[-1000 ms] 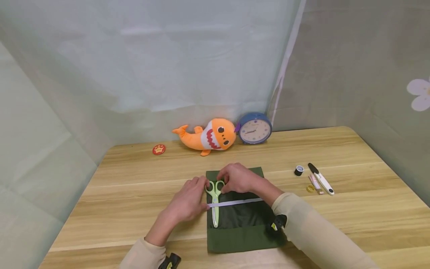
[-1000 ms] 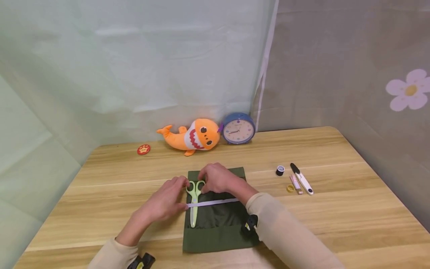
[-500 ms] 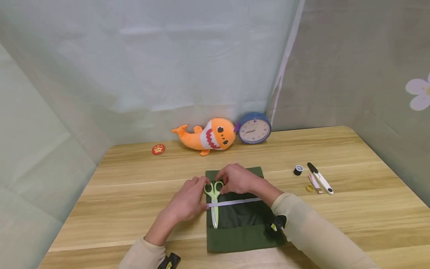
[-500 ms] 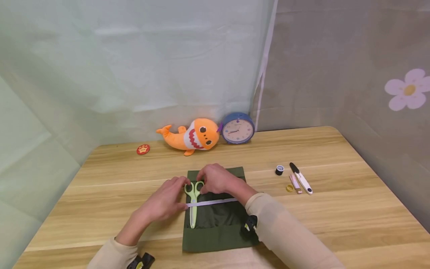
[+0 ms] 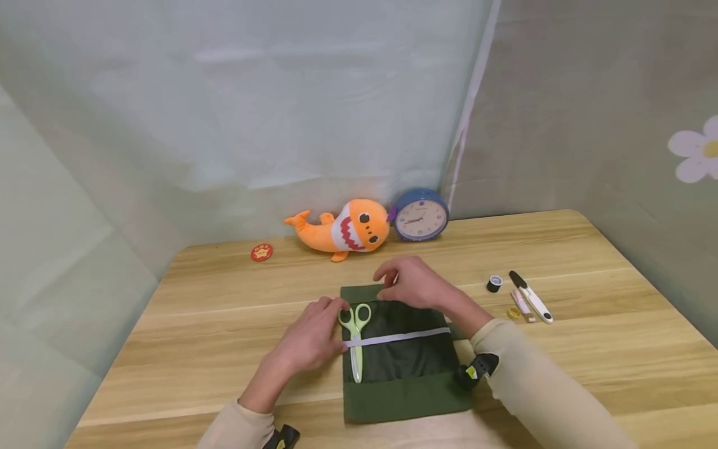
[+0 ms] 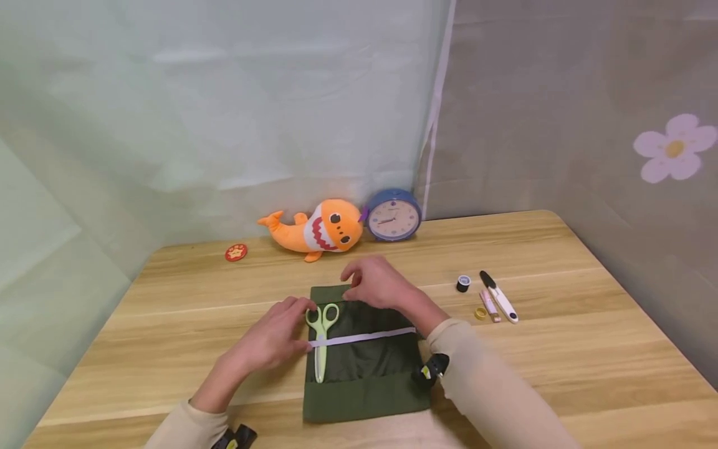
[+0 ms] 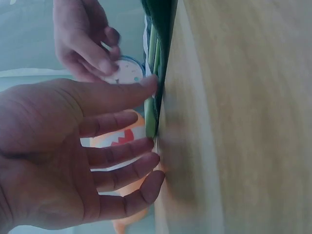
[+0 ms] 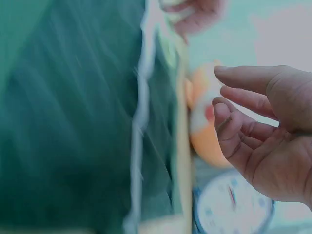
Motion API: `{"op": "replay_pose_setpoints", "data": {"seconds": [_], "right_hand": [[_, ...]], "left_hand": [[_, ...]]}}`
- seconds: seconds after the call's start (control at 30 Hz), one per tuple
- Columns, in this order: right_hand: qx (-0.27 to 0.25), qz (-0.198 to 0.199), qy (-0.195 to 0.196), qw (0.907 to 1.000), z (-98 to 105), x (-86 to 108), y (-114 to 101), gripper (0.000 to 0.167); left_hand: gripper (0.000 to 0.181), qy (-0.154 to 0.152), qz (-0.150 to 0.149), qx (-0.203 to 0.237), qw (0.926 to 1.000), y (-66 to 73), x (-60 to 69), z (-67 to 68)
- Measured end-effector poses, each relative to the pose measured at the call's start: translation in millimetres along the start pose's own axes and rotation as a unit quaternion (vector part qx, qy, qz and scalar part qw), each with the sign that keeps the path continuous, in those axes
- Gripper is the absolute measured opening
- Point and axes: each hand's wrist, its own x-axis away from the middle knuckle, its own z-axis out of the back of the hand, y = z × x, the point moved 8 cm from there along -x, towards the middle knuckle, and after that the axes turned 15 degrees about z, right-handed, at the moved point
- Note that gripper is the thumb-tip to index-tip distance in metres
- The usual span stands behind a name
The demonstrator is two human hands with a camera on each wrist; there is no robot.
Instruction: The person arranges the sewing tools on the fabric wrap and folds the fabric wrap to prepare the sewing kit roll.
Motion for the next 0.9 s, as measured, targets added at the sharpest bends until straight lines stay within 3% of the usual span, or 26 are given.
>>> {"op": "replay_pose_setpoints", "data": {"seconds": [0.23,0.43,0.6,0.9], "right_hand": [[0.025,-0.035,0.097,0.9943,58.3,47.6,33.8,0.027],[0.058,-0.084,0.142,0.9846,91.1,90.0,61.4,0.025],[0.078,-0.108,0.146,0.9804,102.4,114.9,75.4,0.029],[0.097,-0.170,0.113,0.9742,101.4,138.2,93.9,0.038]], "left_hand": [[0.052,0.019,0.004,-0.016,0.9997,6.4,1.8,5.2],[0.041,0.007,-0.022,-0.044,0.9988,27.8,0.7,5.9],[0.029,-0.007,-0.050,-0.042,0.9979,40.8,-1.9,2.3],[0.019,-0.024,-0.083,-0.038,0.9955,46.1,-8.0,-10.6]]}}
